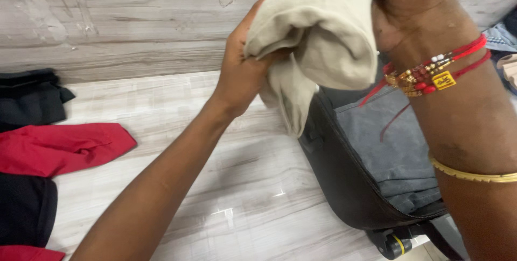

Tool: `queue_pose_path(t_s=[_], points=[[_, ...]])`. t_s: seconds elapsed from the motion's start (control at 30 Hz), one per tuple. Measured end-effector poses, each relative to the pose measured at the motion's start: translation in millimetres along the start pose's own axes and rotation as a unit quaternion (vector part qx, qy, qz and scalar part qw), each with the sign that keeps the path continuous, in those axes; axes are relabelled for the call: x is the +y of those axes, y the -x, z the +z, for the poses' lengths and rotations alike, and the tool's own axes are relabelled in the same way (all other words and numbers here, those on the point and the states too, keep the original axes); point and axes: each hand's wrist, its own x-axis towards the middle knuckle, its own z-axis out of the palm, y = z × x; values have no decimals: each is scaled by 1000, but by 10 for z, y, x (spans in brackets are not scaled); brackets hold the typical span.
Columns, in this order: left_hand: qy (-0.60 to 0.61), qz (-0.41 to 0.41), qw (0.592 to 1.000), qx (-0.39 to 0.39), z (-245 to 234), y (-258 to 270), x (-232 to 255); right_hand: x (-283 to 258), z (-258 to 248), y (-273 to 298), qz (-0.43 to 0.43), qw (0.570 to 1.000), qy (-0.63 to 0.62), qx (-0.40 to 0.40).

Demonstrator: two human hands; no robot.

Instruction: The person takes a pair of beige pants out of a suitcase, unfolds and refolds them, and then unbuttons and unzips a pair of grey jeans.

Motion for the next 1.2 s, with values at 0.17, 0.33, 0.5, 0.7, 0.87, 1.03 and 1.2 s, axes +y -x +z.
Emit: queue_pose_path(t_s=[0.17,0.33,0.5,0.7,0.87,1.03,1.2], points=[[241,-172,949,109,-465,765,471,624,587,-117,31,998,56,-27],[131,-351,890,258,-1187,1487,484,1505,969,-270,176,950,243,-85],[-350,-144,842,385,-1748,2189,299,2175,942,-87,81,676,693,-238],[-274,-136,893,331,-1774,2581,436,2487,1231,602,107,704,622,-327],[-339,-73,879,327,-1556,2612,583,2604,1255,940,-28,736,619,-272],[-442,-1,862,246,-1360,2656,795,2311,1386,1037,63,801,532,-266],[-504,105,848,125,-1217,2584,974,1981,1266,697,267,780,513,-240]])
